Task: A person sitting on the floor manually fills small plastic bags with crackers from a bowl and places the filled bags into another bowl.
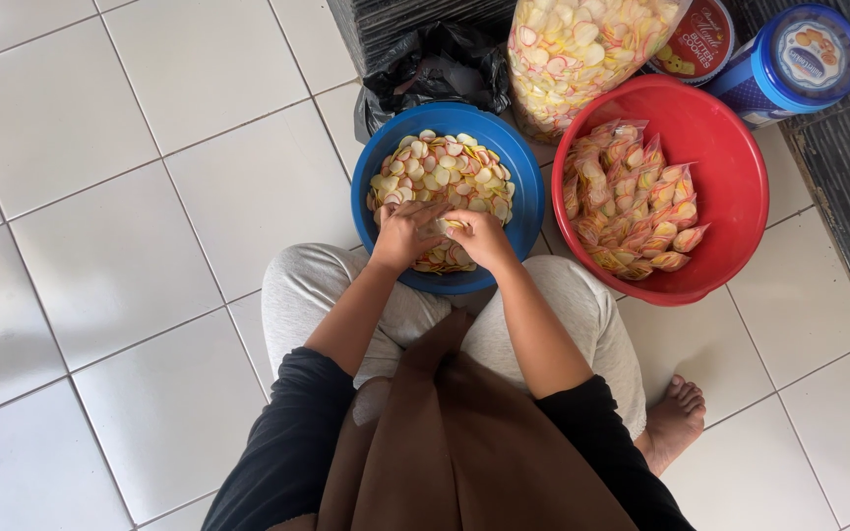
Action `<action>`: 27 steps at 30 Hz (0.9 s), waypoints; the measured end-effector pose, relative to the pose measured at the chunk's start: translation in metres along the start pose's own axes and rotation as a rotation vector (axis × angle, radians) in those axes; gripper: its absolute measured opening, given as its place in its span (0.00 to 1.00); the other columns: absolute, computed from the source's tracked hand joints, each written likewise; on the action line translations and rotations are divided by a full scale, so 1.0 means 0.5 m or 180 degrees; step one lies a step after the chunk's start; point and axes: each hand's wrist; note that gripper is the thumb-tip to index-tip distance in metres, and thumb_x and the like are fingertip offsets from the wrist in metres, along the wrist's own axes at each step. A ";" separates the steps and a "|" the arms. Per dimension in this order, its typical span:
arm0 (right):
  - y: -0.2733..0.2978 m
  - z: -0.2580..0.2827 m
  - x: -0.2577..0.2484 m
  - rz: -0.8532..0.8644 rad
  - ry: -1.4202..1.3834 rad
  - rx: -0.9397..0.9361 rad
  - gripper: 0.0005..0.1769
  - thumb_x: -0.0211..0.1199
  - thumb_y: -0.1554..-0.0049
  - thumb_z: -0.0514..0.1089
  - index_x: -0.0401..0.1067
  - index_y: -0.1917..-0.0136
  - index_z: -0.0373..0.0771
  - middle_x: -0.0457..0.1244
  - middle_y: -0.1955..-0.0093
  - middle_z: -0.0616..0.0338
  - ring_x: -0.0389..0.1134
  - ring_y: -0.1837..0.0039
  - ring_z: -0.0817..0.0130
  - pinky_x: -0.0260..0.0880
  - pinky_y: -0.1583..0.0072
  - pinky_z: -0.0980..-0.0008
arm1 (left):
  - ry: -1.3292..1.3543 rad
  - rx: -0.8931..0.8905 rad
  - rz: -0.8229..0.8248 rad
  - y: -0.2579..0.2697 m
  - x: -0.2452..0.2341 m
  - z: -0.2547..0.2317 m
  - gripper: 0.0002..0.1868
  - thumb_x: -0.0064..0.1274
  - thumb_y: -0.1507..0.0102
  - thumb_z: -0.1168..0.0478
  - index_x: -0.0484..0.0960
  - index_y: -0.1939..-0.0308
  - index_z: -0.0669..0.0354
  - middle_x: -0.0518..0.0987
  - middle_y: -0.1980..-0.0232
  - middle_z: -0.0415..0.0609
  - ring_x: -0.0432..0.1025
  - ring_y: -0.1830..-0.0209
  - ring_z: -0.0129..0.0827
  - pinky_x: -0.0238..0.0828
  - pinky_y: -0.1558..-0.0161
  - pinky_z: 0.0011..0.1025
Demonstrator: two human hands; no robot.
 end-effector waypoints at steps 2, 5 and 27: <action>-0.004 -0.017 0.001 -0.0005 -0.0110 0.0070 0.14 0.65 0.42 0.40 0.80 0.42 0.46 0.70 0.62 0.48 0.72 0.61 0.58 0.73 0.57 0.65 | -0.0040 0.0006 0.0000 0.001 0.004 0.005 0.33 0.70 0.43 0.52 0.79 0.34 0.41 0.81 0.40 0.34 0.73 0.40 0.30 0.52 0.40 0.38; -0.015 -0.042 0.002 -0.0018 -0.0364 0.0130 0.15 0.66 0.42 0.41 0.78 0.41 0.47 0.68 0.68 0.53 0.70 0.66 0.70 0.71 0.60 0.74 | 0.0018 -0.0049 0.0049 -0.003 -0.011 -0.008 0.31 0.69 0.42 0.52 0.79 0.34 0.41 0.81 0.38 0.34 0.73 0.39 0.30 0.52 0.40 0.38; 0.005 -0.028 -0.006 -0.0451 -0.0585 -0.0047 0.15 0.70 0.48 0.36 0.76 0.46 0.43 0.73 0.58 0.58 0.75 0.60 0.72 0.73 0.50 0.74 | 0.0047 -0.0166 0.0063 0.000 -0.014 -0.022 0.32 0.70 0.42 0.54 0.79 0.34 0.46 0.83 0.40 0.40 0.75 0.40 0.34 0.51 0.39 0.39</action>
Point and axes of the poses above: each hand's wrist, its own y-axis away from the middle knuckle, its own x-axis out of the palm, z = x × y
